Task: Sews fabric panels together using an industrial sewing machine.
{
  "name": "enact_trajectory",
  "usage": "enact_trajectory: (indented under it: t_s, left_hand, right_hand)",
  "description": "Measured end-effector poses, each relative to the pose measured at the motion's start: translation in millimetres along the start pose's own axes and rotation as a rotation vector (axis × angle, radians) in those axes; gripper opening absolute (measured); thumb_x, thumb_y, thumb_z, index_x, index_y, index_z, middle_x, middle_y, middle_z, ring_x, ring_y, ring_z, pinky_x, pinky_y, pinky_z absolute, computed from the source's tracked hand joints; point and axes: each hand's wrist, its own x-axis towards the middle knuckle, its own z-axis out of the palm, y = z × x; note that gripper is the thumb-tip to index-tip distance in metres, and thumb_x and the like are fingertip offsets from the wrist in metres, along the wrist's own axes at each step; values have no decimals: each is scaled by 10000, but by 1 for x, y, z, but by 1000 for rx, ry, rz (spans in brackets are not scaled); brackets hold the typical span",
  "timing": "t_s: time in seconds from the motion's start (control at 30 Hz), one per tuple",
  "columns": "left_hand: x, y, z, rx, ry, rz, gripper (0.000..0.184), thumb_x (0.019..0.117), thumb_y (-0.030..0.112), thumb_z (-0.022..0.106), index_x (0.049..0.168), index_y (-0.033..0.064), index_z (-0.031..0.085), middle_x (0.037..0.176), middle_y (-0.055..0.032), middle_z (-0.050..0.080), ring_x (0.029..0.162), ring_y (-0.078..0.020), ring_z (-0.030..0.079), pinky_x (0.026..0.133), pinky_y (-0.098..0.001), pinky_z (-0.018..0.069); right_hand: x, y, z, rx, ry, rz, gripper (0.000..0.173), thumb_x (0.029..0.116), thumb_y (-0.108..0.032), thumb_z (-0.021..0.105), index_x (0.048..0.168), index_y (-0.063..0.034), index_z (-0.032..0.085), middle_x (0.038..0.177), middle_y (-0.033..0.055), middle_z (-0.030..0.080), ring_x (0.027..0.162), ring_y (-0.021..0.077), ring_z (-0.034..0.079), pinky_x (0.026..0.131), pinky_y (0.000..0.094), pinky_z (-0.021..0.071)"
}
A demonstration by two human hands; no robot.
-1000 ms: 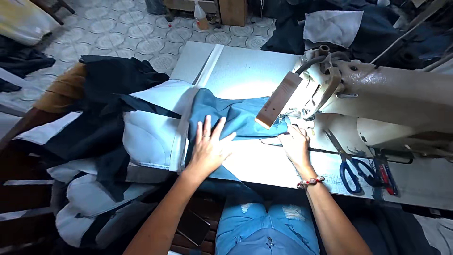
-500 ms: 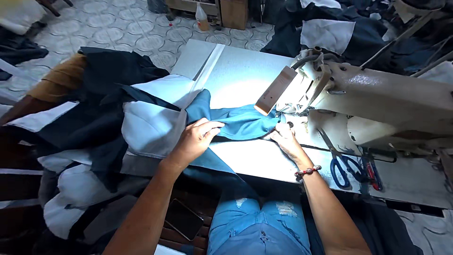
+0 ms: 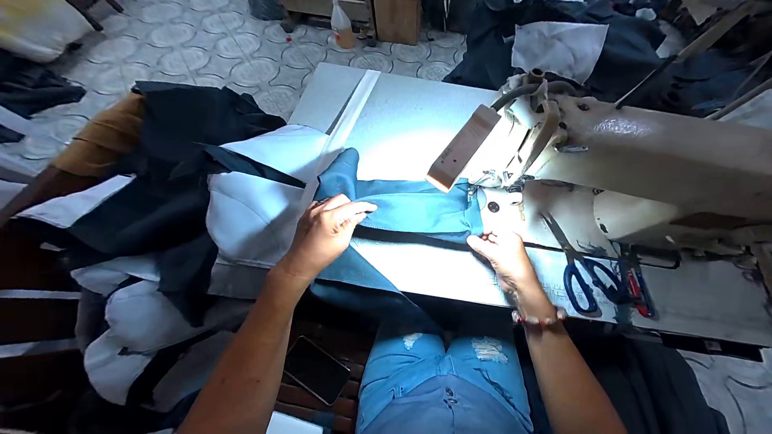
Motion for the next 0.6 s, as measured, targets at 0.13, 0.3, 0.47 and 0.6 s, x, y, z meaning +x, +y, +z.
enact_trajectory:
  t_s: [0.13, 0.3, 0.47, 0.6]
  left_hand:
    - [1, 1, 6, 66, -43, 18, 243, 964, 51, 602, 1113, 93, 789, 862, -153, 676, 829, -348, 662, 768, -537, 495]
    - [3, 1, 6, 95, -89, -14, 257, 974, 74, 573, 1126, 78, 779, 883, -151, 680, 862, -349, 659, 791, -537, 488]
    - [3, 0, 1, 137, -72, -12, 231, 967, 77, 600, 1088, 102, 795, 879, -145, 695, 858, -357, 655, 781, -538, 477]
    - [4, 39, 17, 318, 3, 7, 302, 950, 40, 601, 1200, 114, 754, 1115, -262, 660, 1127, -511, 569, 977, -695, 347]
  right_hand:
    - [-28, 12, 18, -4, 261, -208, 185, 835, 21, 748, 896, 16, 573, 752, -13, 576, 632, -38, 520, 600, 116, 453]
    - [-16, 25, 9, -259, 138, -410, 695, 736, -108, 735, 1365, 85, 511, 1164, 180, 715, 1149, 280, 651, 1011, 527, 459]
    - [-24, 45, 12, -317, 227, -504, 480, 832, -88, 711, 1292, 27, 640, 907, 71, 731, 897, 184, 671, 897, 448, 494]
    - [-54, 19, 27, 342, 213, -134, 362, 867, 103, 627, 1204, 75, 499, 903, 43, 692, 703, 5, 641, 650, 151, 539]
